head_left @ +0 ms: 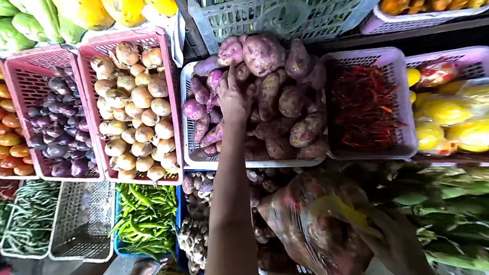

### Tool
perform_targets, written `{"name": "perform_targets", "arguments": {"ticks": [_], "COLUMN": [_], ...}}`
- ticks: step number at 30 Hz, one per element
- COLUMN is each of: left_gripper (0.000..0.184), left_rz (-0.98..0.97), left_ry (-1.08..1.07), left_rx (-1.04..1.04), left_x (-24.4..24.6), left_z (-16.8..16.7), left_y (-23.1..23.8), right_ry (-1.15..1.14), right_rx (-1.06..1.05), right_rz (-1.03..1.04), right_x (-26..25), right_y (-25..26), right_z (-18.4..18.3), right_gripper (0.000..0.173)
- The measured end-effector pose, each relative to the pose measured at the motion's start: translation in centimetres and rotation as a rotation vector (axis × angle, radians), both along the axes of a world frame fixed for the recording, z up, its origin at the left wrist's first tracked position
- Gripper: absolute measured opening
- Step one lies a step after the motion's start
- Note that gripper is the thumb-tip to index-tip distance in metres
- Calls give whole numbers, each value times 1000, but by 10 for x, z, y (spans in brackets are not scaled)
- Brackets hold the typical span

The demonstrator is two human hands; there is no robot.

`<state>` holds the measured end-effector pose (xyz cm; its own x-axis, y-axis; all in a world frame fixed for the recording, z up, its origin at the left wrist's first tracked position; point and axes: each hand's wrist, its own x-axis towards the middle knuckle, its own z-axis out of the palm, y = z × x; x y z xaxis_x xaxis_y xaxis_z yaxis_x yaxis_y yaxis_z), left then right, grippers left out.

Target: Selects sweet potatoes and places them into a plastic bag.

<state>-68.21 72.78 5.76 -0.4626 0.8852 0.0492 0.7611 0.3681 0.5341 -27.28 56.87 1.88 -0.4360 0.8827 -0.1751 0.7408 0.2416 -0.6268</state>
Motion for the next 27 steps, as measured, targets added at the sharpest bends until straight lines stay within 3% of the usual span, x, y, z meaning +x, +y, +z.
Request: {"name": "perform_targets", "arguments": {"ticks": [2,4,7,11,15,18,21,24,25,27], "left_gripper": [66,51,46,28,42,47,40,24,22,23], "left_rz": [47,74,52,54,-115,-131,-166,-148,-119,-104], "left_ry": [48,-10,-450,-1060,-1289,-1176,-658,-126,-80,-184], "left_rx": [-78,-4,305,505,645,682,659,602,580,478], "left_x": [-14,-22,-23,-8,3,17,53,83,83,76], "left_z": [-9,-7,4,13,18,18,2,-38,-46,-46], "left_y": [27,26,-15,-76,-91,-88,-65,-41,-38,-42], "right_ry": [-5,-10,-14,-10,-9,0,0,-12,-16,-16], "right_rx": [3,15,16,19,-12,-4,-1,-51,-63,-68], "right_rz": [0,-1,-13,-48,-65,-56,-37,-40,-40,-47], "right_x": [0,2,1,-2,-2,-1,-2,-4,-4,-4], "right_y": [1,0,2,0,1,1,2,4,5,6], "right_z": [-1,-4,-4,-4,-4,-6,-5,1,2,4], "right_gripper": [46,46,44,44,44,45,43,43,45,46]}}
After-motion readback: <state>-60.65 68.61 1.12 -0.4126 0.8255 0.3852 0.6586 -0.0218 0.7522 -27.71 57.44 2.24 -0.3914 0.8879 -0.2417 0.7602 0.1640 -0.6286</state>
